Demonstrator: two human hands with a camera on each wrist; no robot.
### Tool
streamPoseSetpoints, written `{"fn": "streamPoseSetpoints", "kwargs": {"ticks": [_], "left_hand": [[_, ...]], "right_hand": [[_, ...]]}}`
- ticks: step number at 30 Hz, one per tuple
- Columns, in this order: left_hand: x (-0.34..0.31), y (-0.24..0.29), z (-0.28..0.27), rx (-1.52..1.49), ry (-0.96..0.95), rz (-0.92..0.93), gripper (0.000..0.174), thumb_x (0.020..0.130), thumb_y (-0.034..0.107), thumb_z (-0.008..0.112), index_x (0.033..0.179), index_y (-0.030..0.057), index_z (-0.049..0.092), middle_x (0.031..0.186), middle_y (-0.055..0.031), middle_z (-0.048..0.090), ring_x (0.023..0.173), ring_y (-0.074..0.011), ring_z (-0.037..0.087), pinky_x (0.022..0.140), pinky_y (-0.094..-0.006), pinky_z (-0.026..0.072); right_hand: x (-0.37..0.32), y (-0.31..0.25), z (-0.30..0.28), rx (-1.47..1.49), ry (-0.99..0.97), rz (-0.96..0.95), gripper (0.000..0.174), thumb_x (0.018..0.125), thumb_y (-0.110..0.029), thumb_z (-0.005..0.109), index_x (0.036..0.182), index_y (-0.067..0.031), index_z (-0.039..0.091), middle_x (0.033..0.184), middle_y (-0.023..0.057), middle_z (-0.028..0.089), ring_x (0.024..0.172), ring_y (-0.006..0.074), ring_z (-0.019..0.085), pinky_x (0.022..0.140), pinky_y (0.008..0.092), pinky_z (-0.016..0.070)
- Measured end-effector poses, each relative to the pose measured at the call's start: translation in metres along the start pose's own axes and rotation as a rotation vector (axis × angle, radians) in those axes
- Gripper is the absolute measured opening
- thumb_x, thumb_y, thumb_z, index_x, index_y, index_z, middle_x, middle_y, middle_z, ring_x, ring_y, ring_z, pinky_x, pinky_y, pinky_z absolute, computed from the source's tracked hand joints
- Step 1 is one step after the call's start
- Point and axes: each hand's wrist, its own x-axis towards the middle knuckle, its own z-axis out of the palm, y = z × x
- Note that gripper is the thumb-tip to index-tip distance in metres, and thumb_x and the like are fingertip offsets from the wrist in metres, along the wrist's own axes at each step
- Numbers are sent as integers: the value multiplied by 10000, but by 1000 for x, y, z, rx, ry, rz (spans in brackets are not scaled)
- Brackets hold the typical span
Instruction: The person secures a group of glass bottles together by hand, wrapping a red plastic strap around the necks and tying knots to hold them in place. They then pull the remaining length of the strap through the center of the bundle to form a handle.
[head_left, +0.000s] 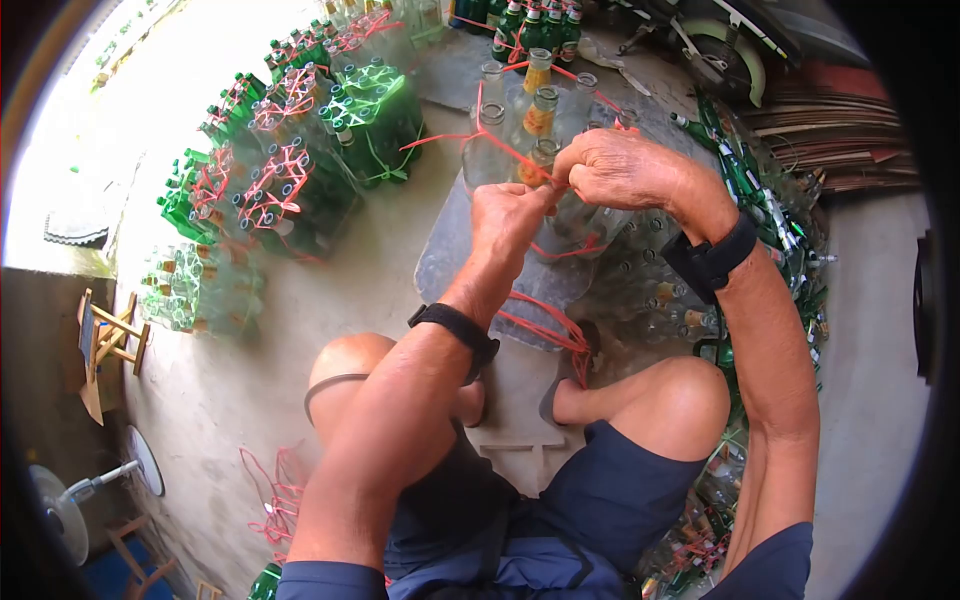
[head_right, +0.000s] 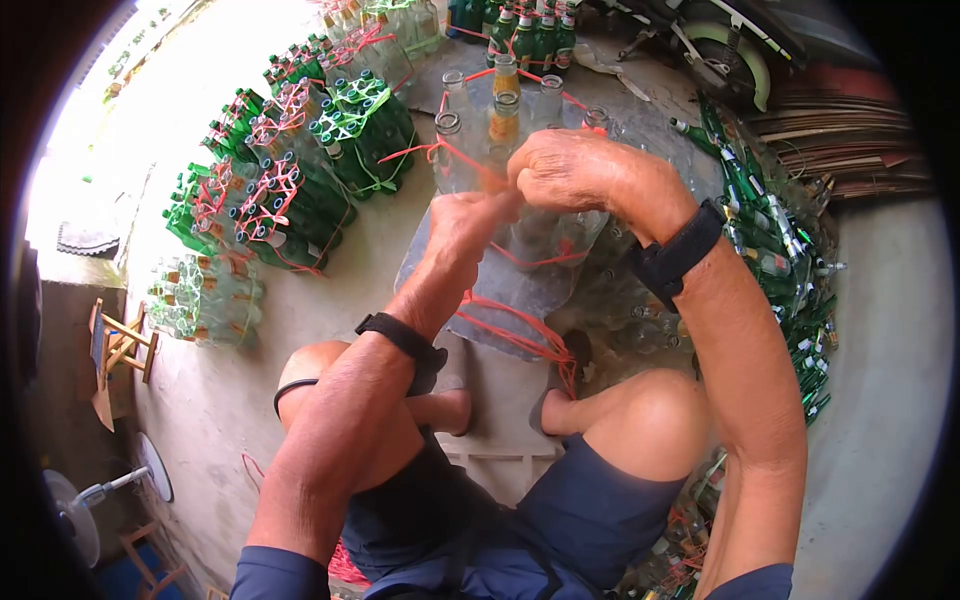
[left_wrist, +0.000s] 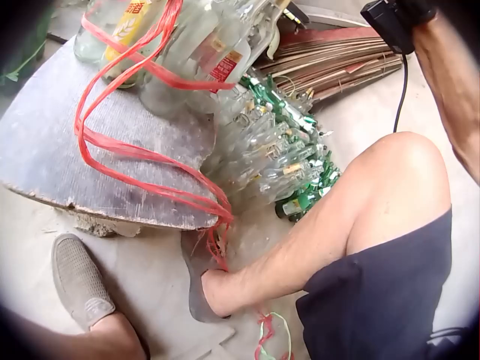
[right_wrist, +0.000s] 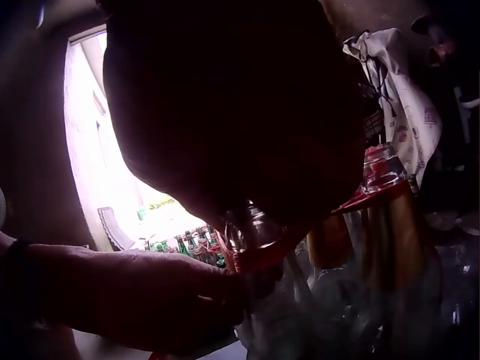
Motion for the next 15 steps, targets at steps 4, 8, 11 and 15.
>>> {"fn": "streamPoseSetpoints", "kwargs": {"ticks": [4, 8, 11, 15], "left_hand": [[2, -4, 3, -8, 4, -2, 435, 817, 428, 833, 841, -3, 778, 699, 7, 601, 614, -107, 494, 538, -324, 371], [-1, 0, 9, 24, 32, -22, 420, 826, 420, 816, 792, 5, 758, 688, 11, 597, 592, -110, 486, 526, -330, 366], [-3, -2, 13, 28, 22, -9, 420, 832, 410, 803, 775, -2, 747, 680, 4, 595, 587, -110, 484, 522, -332, 365], [2, -7, 17, 53, 27, 45, 430, 845, 398, 777, 760, -21, 732, 661, -4, 591, 603, -110, 492, 529, -336, 373]], "right_hand": [[-2, -3, -3, -86, -5, 22, 312, 818, -147, 501, 992, -41, 738, 947, 236, 733, 910, 415, 706, 819, 511, 544], [-8, -2, -1, -215, 109, -92, 283, 830, -151, 494, 959, -41, 721, 931, 237, 723, 895, 445, 692, 806, 535, 550], [-12, -5, -5, -256, 142, -163, 259, 840, -160, 493, 925, -42, 707, 898, 245, 711, 871, 463, 680, 784, 546, 548], [-14, -11, -10, -317, 139, -159, 235, 845, -157, 497, 886, -27, 689, 858, 256, 695, 847, 467, 676, 773, 551, 545]]}}
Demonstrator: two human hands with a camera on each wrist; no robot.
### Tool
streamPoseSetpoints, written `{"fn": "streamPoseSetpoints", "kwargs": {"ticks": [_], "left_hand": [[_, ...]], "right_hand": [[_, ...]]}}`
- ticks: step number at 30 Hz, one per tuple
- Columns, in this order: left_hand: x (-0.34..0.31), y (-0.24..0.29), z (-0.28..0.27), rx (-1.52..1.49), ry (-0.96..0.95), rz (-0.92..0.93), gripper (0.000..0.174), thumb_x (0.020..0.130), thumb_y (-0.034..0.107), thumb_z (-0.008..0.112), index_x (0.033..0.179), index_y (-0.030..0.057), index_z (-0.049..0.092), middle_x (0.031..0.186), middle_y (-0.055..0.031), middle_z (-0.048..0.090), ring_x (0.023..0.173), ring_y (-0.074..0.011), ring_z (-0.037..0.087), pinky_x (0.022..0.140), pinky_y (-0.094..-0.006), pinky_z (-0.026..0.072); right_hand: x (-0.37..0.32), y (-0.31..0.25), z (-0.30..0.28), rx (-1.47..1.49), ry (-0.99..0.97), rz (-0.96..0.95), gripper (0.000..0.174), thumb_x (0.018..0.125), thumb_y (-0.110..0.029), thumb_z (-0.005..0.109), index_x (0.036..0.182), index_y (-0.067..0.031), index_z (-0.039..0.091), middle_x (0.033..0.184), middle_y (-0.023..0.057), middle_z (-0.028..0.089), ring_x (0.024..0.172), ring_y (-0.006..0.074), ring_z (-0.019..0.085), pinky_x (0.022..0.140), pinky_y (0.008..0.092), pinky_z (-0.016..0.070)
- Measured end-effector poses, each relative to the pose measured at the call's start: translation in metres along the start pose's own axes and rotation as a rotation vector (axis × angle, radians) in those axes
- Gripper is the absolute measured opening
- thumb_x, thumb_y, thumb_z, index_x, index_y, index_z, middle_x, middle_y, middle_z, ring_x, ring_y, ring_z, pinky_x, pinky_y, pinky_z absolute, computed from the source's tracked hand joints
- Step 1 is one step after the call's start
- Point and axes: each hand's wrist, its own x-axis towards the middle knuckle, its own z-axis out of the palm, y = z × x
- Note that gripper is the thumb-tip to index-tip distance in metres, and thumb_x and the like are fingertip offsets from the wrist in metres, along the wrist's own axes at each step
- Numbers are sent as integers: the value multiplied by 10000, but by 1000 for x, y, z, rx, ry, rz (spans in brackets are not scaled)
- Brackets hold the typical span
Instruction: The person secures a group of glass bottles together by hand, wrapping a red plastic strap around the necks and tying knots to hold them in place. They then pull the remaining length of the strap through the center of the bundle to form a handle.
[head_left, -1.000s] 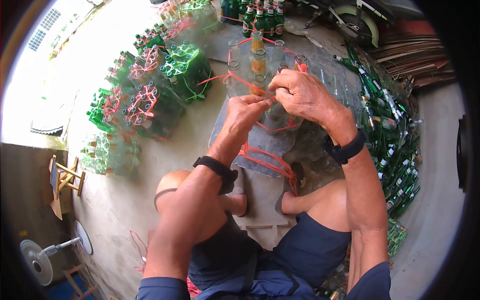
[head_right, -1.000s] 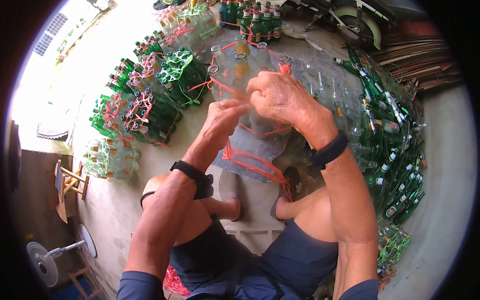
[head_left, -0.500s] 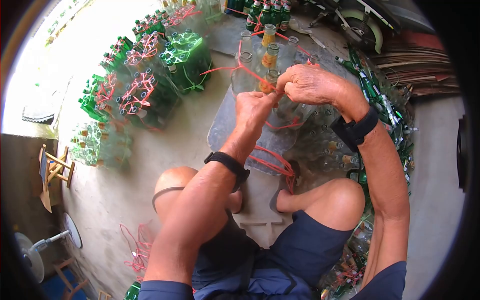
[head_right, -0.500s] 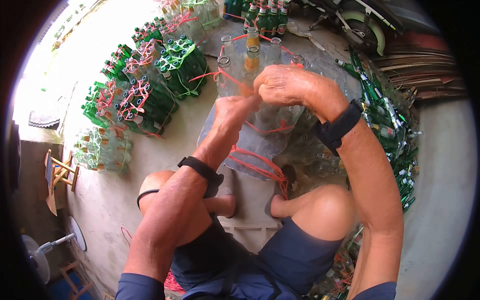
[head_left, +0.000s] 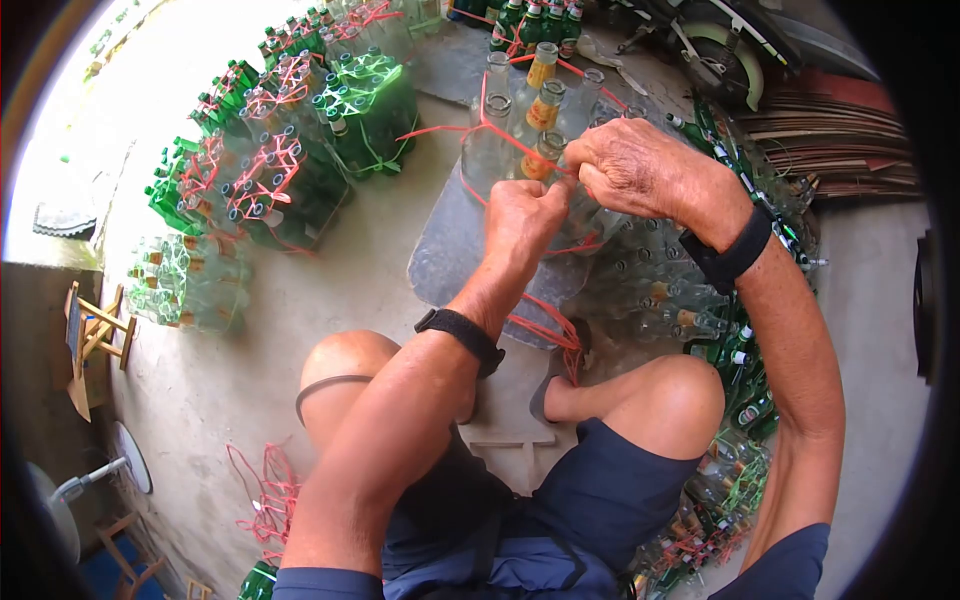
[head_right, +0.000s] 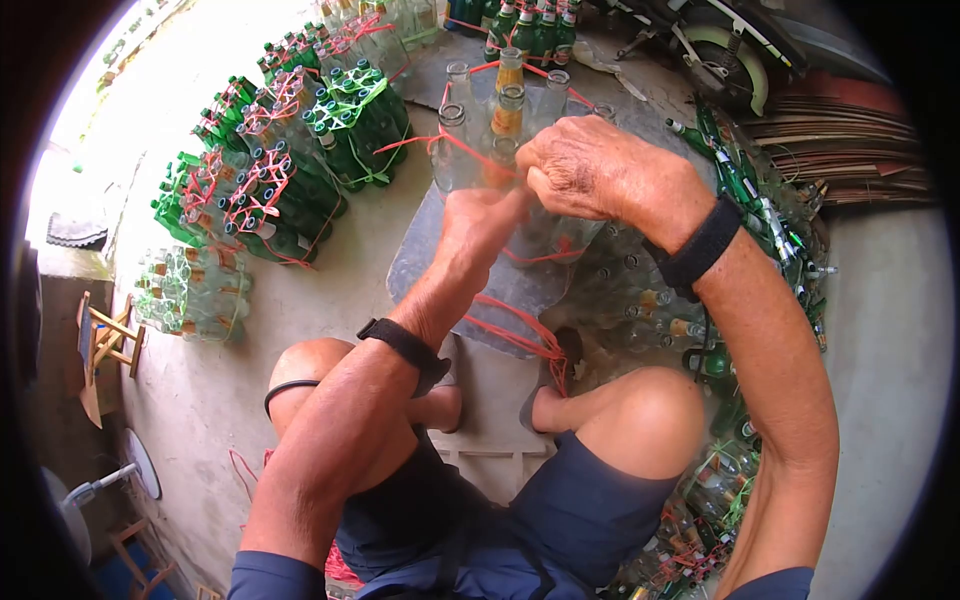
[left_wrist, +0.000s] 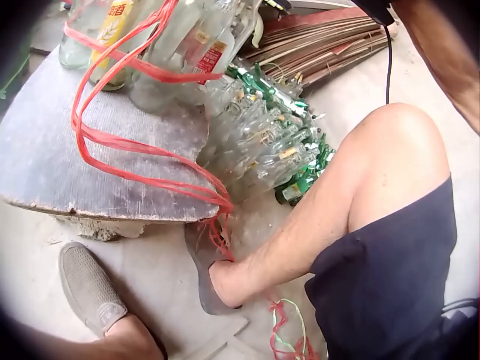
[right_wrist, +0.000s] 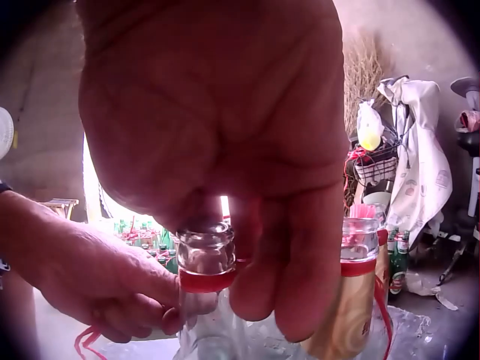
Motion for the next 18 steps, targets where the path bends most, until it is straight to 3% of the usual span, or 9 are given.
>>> {"fn": "streamPoseSetpoints", "kwargs": {"ticks": [3, 11, 14, 16, 18], "left_hand": [[0, 3, 1, 20, -10, 36, 428, 869, 381, 744, 760, -32, 728, 651, -11, 589, 621, -114, 499, 544, -346, 387], [-5, 7, 3, 30, -24, 109, 414, 895, 328, 669, 785, -69, 714, 656, -39, 602, 642, -131, 514, 567, -369, 411], [-5, 9, 6, 27, -17, 114, 413, 895, 321, 659, 789, -76, 706, 661, -40, 603, 649, -131, 516, 570, -372, 415], [-4, 10, 8, 23, -9, 114, 411, 896, 317, 656, 788, -78, 700, 662, -38, 600, 652, -129, 514, 570, -373, 415], [-5, 11, 10, -4, 63, 165, 446, 911, 316, 687, 713, -84, 684, 546, -168, 574, 542, -207, 586, 576, -434, 482]], "right_hand": [[-1, -1, -10, -91, -58, 3, 224, 872, -148, 501, 910, 9, 656, 850, 263, 666, 874, 479, 648, 818, 565, 523], [-5, 6, -20, 54, -56, 17, 189, 840, -133, 531, 886, 35, 605, 798, 273, 616, 813, 483, 613, 761, 535, 498], [-5, -2, -36, 19, -167, 105, 213, 825, -157, 580, 883, 31, 661, 871, 267, 685, 906, 458, 670, 804, 528, 522], [-7, 8, -38, 21, -117, 42, 207, 805, -146, 600, 887, 33, 666, 867, 264, 677, 900, 454, 667, 799, 520, 522], [-10, 16, -38, 23, -70, -22, 206, 784, -134, 620, 890, 35, 670, 864, 260, 670, 893, 450, 663, 793, 513, 522]]}}
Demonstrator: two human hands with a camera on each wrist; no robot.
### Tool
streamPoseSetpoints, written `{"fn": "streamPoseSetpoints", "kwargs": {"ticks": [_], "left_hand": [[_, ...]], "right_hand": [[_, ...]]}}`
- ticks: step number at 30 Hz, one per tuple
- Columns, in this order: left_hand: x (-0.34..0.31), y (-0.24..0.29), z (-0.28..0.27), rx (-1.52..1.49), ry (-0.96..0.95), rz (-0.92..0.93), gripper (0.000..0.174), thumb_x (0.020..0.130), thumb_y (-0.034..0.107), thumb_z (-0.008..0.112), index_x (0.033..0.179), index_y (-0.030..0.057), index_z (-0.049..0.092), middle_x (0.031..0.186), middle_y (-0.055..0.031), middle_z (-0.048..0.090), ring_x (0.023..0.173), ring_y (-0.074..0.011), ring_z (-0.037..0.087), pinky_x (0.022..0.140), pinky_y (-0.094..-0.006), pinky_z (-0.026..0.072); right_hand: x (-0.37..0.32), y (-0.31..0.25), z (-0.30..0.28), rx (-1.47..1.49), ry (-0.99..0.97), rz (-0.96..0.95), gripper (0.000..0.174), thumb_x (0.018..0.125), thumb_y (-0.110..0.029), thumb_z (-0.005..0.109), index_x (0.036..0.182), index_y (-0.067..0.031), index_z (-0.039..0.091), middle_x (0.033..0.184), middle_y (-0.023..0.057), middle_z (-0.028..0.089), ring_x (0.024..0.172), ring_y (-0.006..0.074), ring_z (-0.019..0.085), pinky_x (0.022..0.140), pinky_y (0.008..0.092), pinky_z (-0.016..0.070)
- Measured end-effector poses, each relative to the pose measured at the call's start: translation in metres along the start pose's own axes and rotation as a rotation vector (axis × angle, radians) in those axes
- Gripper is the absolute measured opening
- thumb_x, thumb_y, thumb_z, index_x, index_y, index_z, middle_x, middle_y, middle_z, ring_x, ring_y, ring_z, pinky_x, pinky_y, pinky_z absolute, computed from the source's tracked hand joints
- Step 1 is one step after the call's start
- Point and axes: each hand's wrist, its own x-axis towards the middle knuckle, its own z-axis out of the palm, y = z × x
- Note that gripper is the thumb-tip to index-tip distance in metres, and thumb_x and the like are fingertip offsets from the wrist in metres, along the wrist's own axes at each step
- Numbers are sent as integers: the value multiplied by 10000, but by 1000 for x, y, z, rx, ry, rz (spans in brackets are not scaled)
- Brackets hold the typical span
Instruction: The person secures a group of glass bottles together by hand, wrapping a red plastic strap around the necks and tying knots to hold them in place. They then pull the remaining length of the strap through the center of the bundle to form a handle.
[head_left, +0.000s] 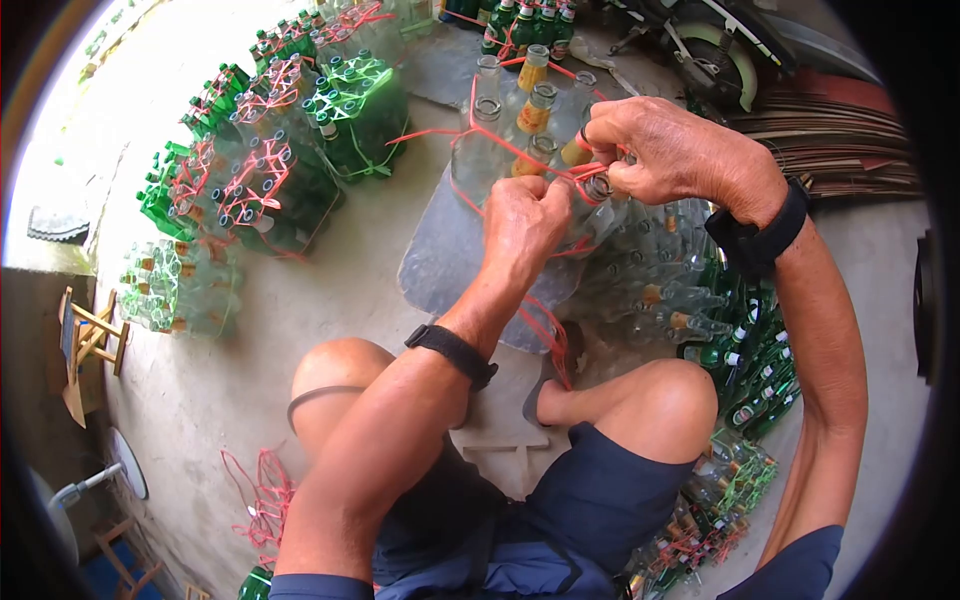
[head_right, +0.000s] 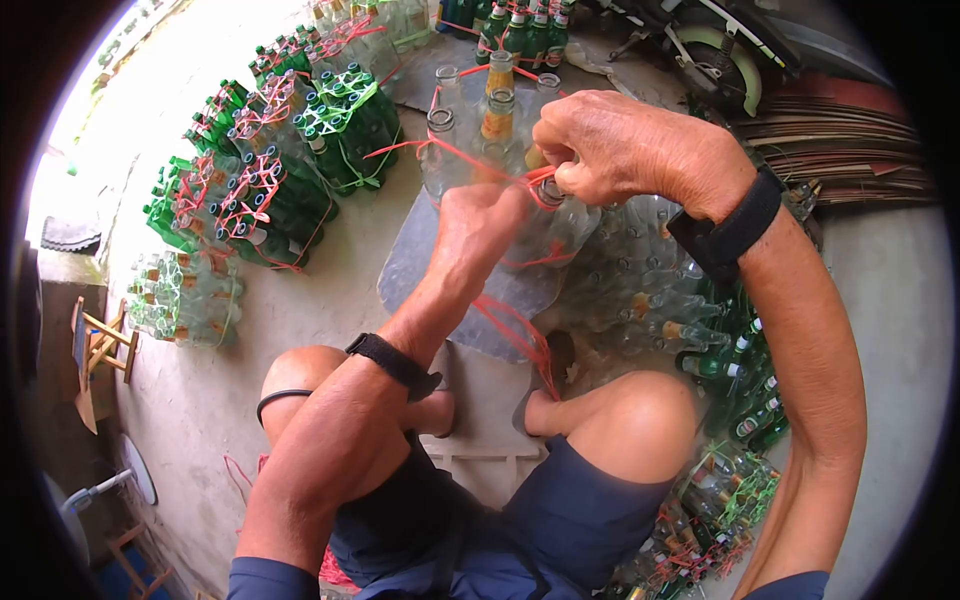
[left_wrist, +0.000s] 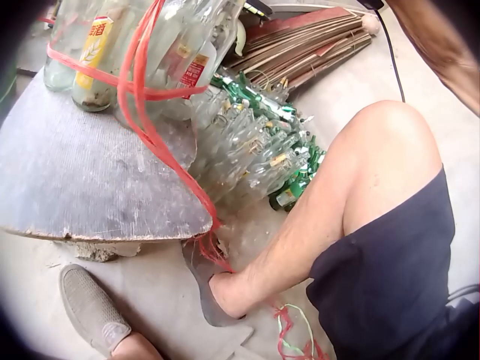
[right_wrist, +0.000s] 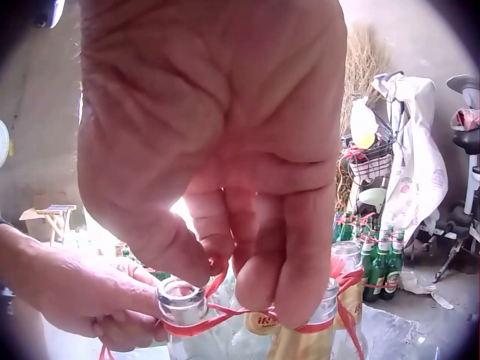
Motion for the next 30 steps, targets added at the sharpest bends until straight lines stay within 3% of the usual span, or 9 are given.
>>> {"fn": "streamPoseSetpoints", "kwargs": {"ticks": [2, 9, 11, 12, 14, 16, 18, 23, 30], "left_hand": [[-1, 3, -1, -4, -14, 2, 440, 910, 310, 681, 721, -87, 686, 548, -170, 575, 544, -205, 588, 578, -436, 485], [2, 0, 3, -65, -2, -12, 418, 906, 284, 655, 711, -85, 685, 552, -134, 599, 548, -186, 585, 569, -423, 484], [0, 2, 0, -54, -20, -9, 416, 905, 279, 656, 704, -83, 681, 552, -127, 599, 549, -180, 582, 565, -420, 481], [-1, 4, -2, -43, -37, -9, 413, 904, 275, 656, 697, -82, 676, 552, -120, 600, 550, -173, 580, 561, -416, 478], [1, 0, 0, -52, -37, 2, 403, 902, 266, 654, 697, -81, 674, 551, -120, 595, 553, -168, 580, 560, -417, 477], [2, 0, -1, -62, -35, 14, 393, 899, 256, 652, 697, -81, 672, 551, -121, 591, 556, -163, 580, 559, -417, 476], [1, 1, -5, -3, -131, -17, 388, 930, 296, 635, 882, -73, 743, 699, 2, 591, 672, -102, 493, 574, -328, 393], [-2, 6, -5, -15, -124, 15, 377, 927, 285, 638, 867, -75, 735, 686, 9, 570, 662, -96, 477, 566, -325, 385], [-4, 12, -6, -51, -132, -3, 364, 917, 266, 649, 879, -86, 731, 683, 13, 557, 661, -92, 476, 567, -319, 389]], "right_hand": [[-2, 6, 0, -5, -10, -35, 185, 761, -85, 612, 885, 51, 604, 885, 201, 594, 826, 394, 618, 744, 455, 509], [-9, 2, 3, 366, 74, 16, 137, 864, -105, 664, 884, 27, 633, 797, 104, 633, 778, 239, 643, 711, 383, 503], [-10, -11, -5, 663, -69, 314, 153, 932, -126, 672, 892, 11, 616, 800, 61, 617, 785, 157, 600, 704, 352, 486], [-10, -5, 0, 661, -68, 314, 153, 932, -126, 672, 892, 11, 616, 800, 61, 617, 785, 157, 600, 704, 352, 486], [-8, 12, 14, 613, 108, 83, 176, 953, -141, 676, 903, 10, 602, 788, 56, 614, 776, 146, 603, 684, 357, 487], [-9, 7, 13, 546, 110, 89, 173, 951, -140, 671, 901, 7, 595, 787, 70, 624, 767, 164, 616, 678, 370, 492], [-9, 6, 9, 479, 114, 95, 170, 948, -138, 666, 899, 4, 588, 787, 84, 633, 758, 183, 630, 672, 383, 496], [-13, 11, 6, 25, 178, 101, 179, 928, -201, 681, 900, -37, 614, 794, 188, 679, 791, 418, 670, 695, 492, 517], [-14, 21, 11, -39, 210, 22, 168, 923, -200, 681, 912, -43, 621, 816, 182, 694, 837, 434, 676, 716, 519, 526]]}}
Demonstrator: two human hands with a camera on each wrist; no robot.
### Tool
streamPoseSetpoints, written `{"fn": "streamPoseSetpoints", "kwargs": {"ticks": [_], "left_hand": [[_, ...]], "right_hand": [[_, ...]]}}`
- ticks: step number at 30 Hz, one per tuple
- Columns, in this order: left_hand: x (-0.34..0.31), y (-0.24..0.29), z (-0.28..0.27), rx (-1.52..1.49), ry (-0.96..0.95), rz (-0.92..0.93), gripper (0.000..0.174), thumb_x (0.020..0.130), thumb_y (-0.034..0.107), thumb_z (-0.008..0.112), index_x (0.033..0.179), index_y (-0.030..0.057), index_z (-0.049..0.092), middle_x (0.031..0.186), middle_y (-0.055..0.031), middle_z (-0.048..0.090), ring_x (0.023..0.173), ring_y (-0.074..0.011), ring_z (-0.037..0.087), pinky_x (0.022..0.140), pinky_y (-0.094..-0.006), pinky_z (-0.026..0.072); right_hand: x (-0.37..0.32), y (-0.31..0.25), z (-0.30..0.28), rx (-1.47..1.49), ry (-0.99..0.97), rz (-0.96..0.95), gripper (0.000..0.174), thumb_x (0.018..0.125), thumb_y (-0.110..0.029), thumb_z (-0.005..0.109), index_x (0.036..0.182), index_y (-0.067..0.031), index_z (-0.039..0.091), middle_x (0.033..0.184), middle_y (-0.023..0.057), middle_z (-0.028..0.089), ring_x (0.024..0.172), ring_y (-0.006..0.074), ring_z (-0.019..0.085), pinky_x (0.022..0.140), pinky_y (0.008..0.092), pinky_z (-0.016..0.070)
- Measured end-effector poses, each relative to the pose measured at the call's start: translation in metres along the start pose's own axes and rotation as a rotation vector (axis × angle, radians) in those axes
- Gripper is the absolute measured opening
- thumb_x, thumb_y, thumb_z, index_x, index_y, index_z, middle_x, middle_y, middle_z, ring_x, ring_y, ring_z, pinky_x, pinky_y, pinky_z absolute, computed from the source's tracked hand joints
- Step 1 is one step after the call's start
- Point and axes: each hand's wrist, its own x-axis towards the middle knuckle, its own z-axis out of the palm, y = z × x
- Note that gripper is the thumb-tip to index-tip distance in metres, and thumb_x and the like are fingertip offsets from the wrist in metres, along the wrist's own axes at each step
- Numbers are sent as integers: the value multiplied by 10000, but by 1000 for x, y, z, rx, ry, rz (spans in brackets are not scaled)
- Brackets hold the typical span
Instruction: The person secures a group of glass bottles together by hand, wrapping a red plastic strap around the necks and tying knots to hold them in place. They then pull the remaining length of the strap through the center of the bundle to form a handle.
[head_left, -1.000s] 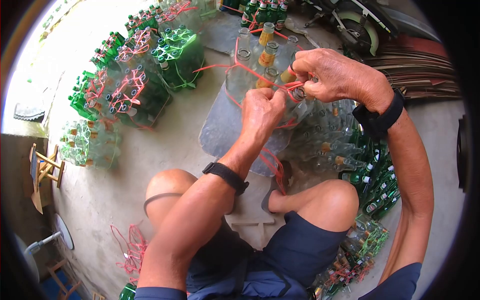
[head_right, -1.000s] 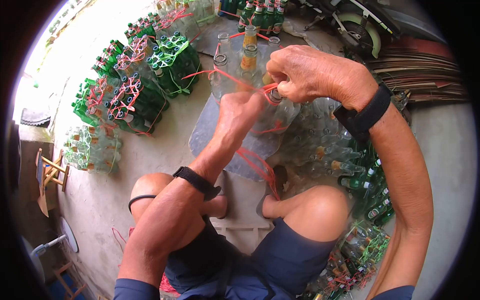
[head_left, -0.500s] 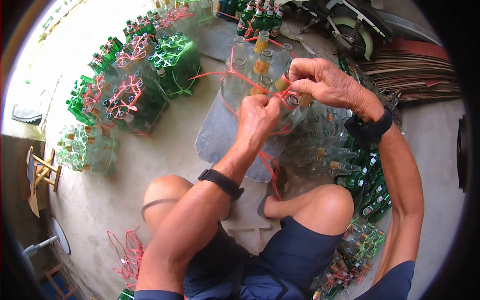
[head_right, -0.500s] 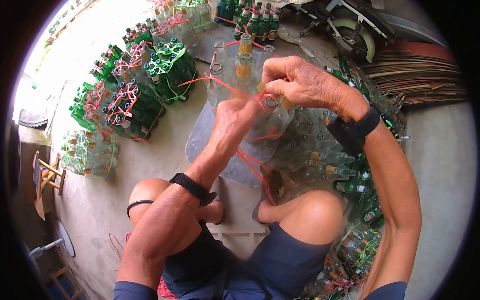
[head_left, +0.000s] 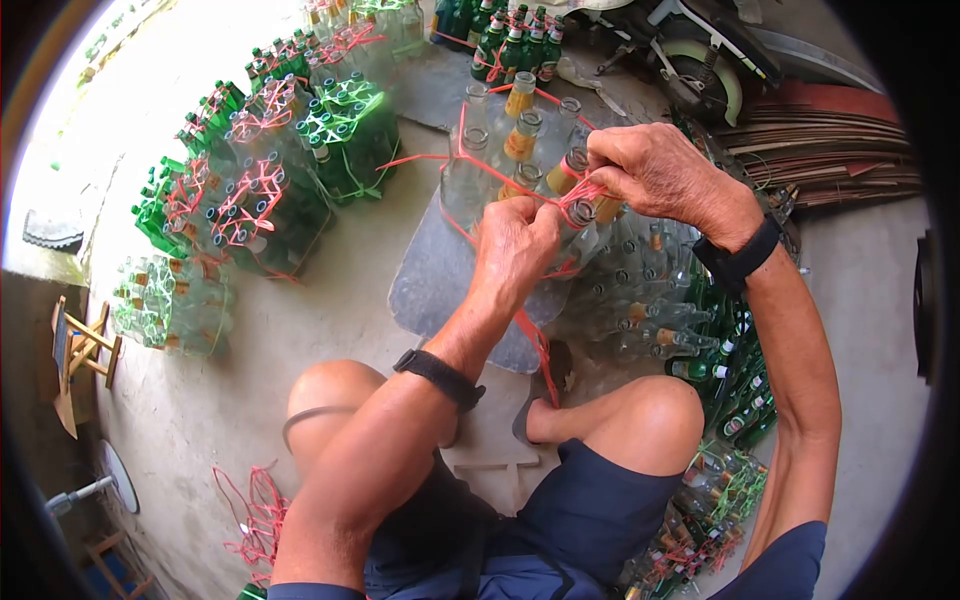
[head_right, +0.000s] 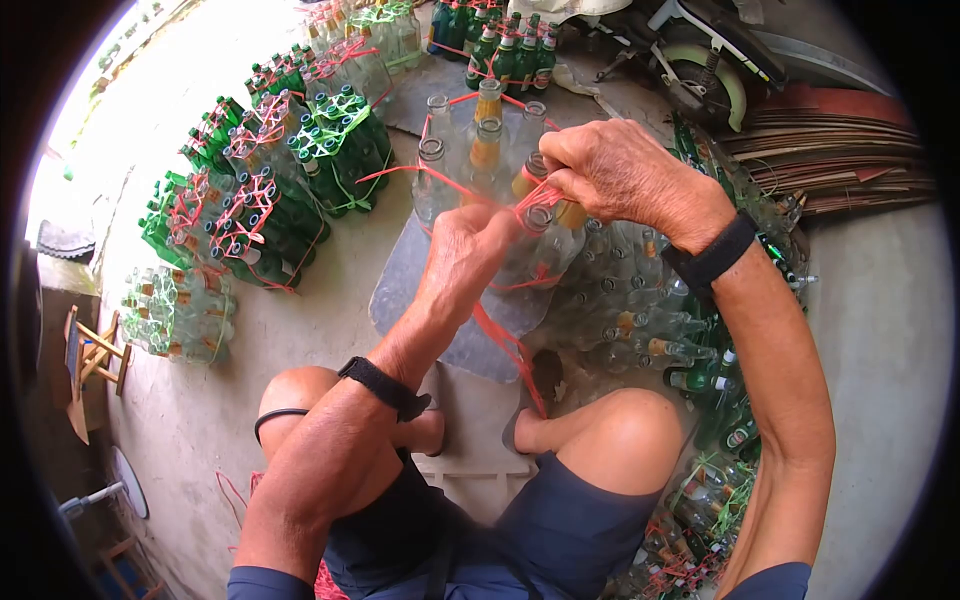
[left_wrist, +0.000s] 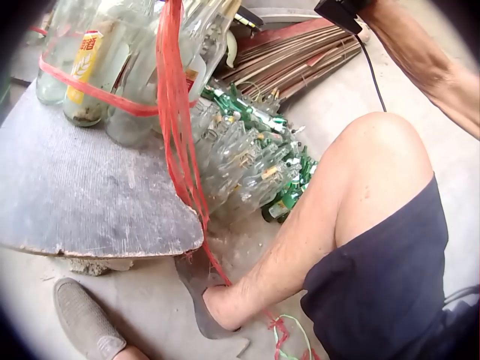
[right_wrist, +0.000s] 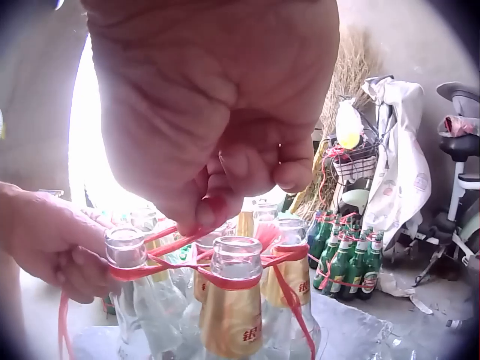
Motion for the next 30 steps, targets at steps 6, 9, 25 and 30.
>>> {"fn": "streamPoseSetpoints", "kwargs": {"ticks": [6, 9, 25, 30], "left_hand": [[1, -3, 2, 53, 49, 45, 349, 928, 223, 599, 844, -98, 707, 639, -197, 639, 628, -241, 645, 665, -444, 521], [0, -1, 2, 76, 53, 75, 338, 921, 213, 591, 854, -97, 707, 654, -211, 648, 651, -271, 668, 684, -451, 527], [-7, 7, 5, 65, 80, 48, 310, 911, 190, 601, 836, -104, 663, 686, -46, 560, 696, -132, 513, 612, -365, 437], [-6, 7, 3, 56, 65, 12, 310, 894, 198, 621, 824, -101, 663, 694, -44, 569, 696, -134, 514, 612, -359, 432]], "right_hand": [[3, 5, -1, -67, 29, -33, 111, 929, -148, 629, 939, -42, 597, 871, 156, 686, 861, 419, 676, 728, 516, 535], [6, 7, 4, -78, 67, -42, 86, 938, -127, 604, 946, -44, 586, 882, 153, 681, 861, 417, 674, 726, 513, 533], [27, 25, 30, 111, 210, 137, 115, 918, -128, 660, 943, -18, 683, 777, 133, 702, 724, 315, 701, 669, 412, 530], [36, 32, 30, 240, 105, 204, 106, 883, -103, 701, 931, -11, 720, 706, 89, 706, 611, 194, 698, 601, 359, 528]]}}
